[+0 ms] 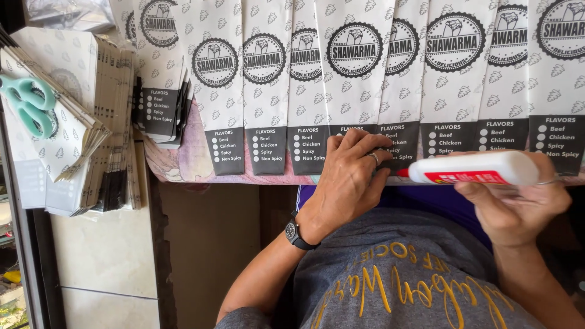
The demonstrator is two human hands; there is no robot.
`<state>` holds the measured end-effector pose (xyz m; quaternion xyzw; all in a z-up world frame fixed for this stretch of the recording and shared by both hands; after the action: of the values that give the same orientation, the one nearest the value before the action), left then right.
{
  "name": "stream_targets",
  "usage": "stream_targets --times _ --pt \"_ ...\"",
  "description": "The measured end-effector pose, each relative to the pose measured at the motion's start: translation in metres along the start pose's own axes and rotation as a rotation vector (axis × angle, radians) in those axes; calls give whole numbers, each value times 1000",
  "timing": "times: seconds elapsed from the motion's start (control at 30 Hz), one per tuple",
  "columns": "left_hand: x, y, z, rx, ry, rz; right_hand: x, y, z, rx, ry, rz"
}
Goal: The person applies glue from a bottle onto the edges of paper shawarma packaging sleeves arranged in a row, then presses and folds the glued edges to seal them, handling the sleeves one by one.
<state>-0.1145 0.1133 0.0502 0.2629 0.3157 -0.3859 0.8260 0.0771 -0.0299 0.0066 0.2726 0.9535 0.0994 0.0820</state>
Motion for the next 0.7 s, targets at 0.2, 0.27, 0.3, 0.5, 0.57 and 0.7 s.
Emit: stream_targets --times 0.2,0.27,0.3,0.5,0.57,0.7 --pt "0 -1 2 38 40 21 47 19 -36 7 -3 -128" --pt "0 -1 1 43 51 25 35 12 -23 24 -5 -124" --pt "1 -1 2 56 51 21 19 8 -15 -2 -11 -82" --pt "-23 -4 5 120 77 21 -56 -20 49 109 89 92" --pt "-38 -9 -2 94 82 43 -50 -19 53 128 116 85" --pt "-45 -22 -20 29 146 21 -4 -5 30 19 146 12"
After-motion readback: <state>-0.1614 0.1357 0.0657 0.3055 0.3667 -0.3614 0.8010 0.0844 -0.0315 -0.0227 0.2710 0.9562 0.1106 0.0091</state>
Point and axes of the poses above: each hand's wrist, its own y-axis towards the middle knuckle, its own x-axis out of the palm, z = x × y, the point moved 10 cm from there along y, towards the middle knuckle, and after that the axes turned 7 degrees about -z, right-handed, at the moved point
